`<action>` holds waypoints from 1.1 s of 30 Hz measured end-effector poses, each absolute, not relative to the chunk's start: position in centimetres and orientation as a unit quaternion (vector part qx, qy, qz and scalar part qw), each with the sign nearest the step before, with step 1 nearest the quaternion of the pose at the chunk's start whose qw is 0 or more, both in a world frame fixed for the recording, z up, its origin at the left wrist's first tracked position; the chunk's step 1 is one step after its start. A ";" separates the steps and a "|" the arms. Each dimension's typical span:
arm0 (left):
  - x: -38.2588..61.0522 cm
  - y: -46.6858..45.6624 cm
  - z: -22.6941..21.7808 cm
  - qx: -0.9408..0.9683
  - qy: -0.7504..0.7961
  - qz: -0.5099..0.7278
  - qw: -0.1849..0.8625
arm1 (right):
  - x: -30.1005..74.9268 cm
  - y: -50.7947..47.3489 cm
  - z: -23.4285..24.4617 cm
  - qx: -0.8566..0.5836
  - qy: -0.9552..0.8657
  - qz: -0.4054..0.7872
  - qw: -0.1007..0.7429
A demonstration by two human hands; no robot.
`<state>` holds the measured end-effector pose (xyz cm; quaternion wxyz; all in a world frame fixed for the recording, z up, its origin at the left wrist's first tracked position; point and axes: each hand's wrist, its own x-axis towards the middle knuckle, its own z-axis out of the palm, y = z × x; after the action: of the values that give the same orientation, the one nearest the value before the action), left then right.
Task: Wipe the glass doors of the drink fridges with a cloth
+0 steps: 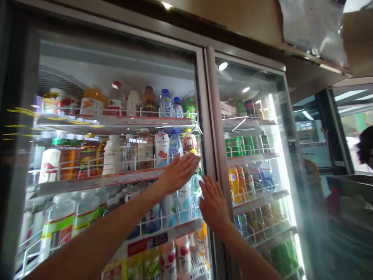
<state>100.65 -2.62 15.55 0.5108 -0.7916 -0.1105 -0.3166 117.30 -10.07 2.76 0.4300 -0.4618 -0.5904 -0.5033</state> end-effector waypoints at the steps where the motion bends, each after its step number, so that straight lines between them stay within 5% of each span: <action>1: 100.3 -2.5 17.2 -0.774 -0.156 -0.350 0.504 | 117.5 -9.7 3.2 -0.456 -0.586 -0.501 0.444; 6: 99.6 -3.0 20.7 -0.662 -0.331 -0.477 0.474 | 117.5 -7.9 5.3 -0.408 -0.609 -0.484 0.479; 11: 97.1 -3.4 21.2 -0.712 -0.261 -0.363 0.541 | 116.0 -5.9 7.4 -0.357 -0.587 -0.460 0.562; 18: 84.8 -2.9 22.8 -0.507 -0.454 -0.581 0.447 | 113.4 -5.3 10.8 -0.338 -0.584 -0.462 0.576; 23: 85.8 -2.6 20.3 -0.643 -0.349 -0.431 0.528 | 110.2 -5.3 13.7 -0.292 -0.598 -0.479 0.572; 29: 78.1 -2.7 23.7 -0.472 -0.490 -0.570 0.461 | 108.8 -5.0 15.2 -0.308 -0.565 -0.501 0.578; 33: 79.0 -2.6 24.6 -0.590 -0.399 -0.484 0.508 | 107.2 -4.7 15.6 -0.298 -0.574 -0.513 0.564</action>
<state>78.97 -2.59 24.63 0.5084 -0.5900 -0.3993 -0.4837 107.24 -4.74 15.60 0.5636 -0.2984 -0.5744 -0.5133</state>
